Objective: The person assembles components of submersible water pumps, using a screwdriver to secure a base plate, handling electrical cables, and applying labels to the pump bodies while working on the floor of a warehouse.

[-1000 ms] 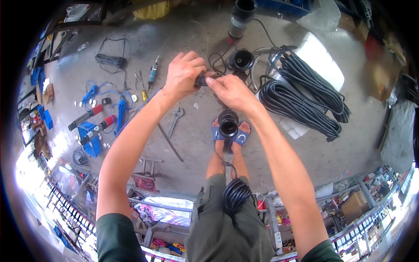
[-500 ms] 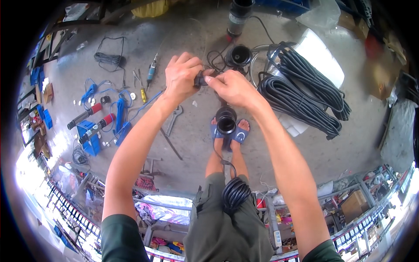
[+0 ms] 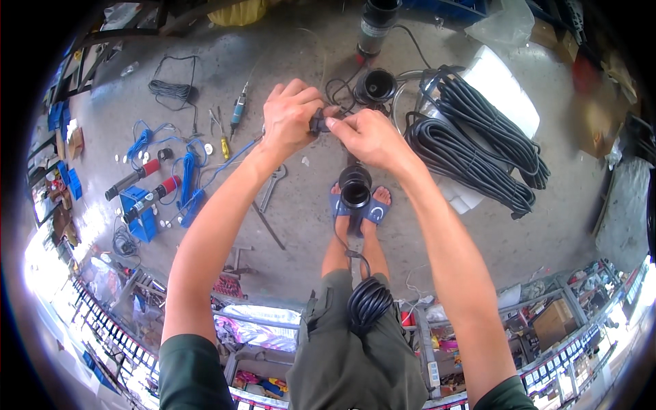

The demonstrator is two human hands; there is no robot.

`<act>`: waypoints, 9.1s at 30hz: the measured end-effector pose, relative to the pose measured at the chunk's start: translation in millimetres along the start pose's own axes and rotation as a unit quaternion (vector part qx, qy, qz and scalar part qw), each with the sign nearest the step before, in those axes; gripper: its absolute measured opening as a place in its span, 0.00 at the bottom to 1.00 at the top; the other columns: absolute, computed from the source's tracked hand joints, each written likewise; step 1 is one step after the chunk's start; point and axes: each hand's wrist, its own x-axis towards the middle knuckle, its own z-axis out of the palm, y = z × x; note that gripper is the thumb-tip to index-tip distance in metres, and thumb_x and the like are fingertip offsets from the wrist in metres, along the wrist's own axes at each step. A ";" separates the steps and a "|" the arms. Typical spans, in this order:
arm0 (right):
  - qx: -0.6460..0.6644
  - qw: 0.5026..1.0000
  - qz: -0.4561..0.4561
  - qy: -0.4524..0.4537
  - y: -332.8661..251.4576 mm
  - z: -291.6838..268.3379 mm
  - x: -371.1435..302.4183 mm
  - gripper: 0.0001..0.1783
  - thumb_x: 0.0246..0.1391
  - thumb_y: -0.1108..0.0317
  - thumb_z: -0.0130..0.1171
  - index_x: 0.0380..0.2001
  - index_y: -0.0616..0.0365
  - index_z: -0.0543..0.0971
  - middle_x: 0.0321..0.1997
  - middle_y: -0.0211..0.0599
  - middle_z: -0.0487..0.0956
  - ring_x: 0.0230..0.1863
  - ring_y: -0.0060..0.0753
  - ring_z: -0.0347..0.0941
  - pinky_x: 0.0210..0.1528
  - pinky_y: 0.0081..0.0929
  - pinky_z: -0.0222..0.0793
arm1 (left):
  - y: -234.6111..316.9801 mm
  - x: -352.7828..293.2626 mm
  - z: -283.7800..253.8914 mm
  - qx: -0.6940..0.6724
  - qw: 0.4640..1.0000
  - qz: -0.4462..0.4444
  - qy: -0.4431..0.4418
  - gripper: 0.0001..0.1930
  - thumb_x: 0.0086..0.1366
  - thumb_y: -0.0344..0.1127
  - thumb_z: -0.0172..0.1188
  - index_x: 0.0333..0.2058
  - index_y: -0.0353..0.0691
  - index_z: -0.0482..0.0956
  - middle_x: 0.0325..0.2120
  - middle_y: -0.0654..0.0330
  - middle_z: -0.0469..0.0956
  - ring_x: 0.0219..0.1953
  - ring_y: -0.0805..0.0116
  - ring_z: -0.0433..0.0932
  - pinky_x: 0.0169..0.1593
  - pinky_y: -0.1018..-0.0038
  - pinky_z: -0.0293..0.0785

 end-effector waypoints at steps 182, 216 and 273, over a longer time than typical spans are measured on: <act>0.507 0.762 0.260 0.308 16.3 -264.1 -171.8 0.25 0.61 0.52 0.64 0.49 0.63 0.78 0.35 0.38 0.83 0.32 0.33 0.81 0.36 0.30 0.80 | 334.4 -48.1 -178.2 -0.473 0.625 -0.594 -0.180 0.25 0.48 0.45 0.83 0.36 0.37 0.80 0.26 0.67 0.76 0.30 0.79 0.72 0.35 0.77 0.71; 0.070 0.969 0.032 -0.233 -42.2 -121.9 -93.9 0.16 0.67 0.64 0.56 0.49 0.67 0.78 0.30 0.34 0.81 0.27 0.25 0.76 0.32 0.28 0.72 | 214.0 -22.9 -76.0 -0.720 0.418 -0.555 0.002 0.31 0.76 0.67 0.42 0.36 0.41 0.73 0.20 0.61 0.75 0.16 0.81 0.62 0.20 0.83 0.55; -0.513 0.826 -0.212 0.096 5.8 -133.2 169.5 0.31 0.57 0.61 0.65 0.58 0.64 0.66 0.57 0.64 0.68 0.54 0.70 0.69 0.56 0.58 0.70 | 324.9 -104.2 4.1 -0.687 0.461 -0.488 -0.279 0.15 0.70 0.44 0.62 0.37 0.35 0.79 0.27 0.66 0.77 0.25 0.78 0.67 0.28 0.76 0.64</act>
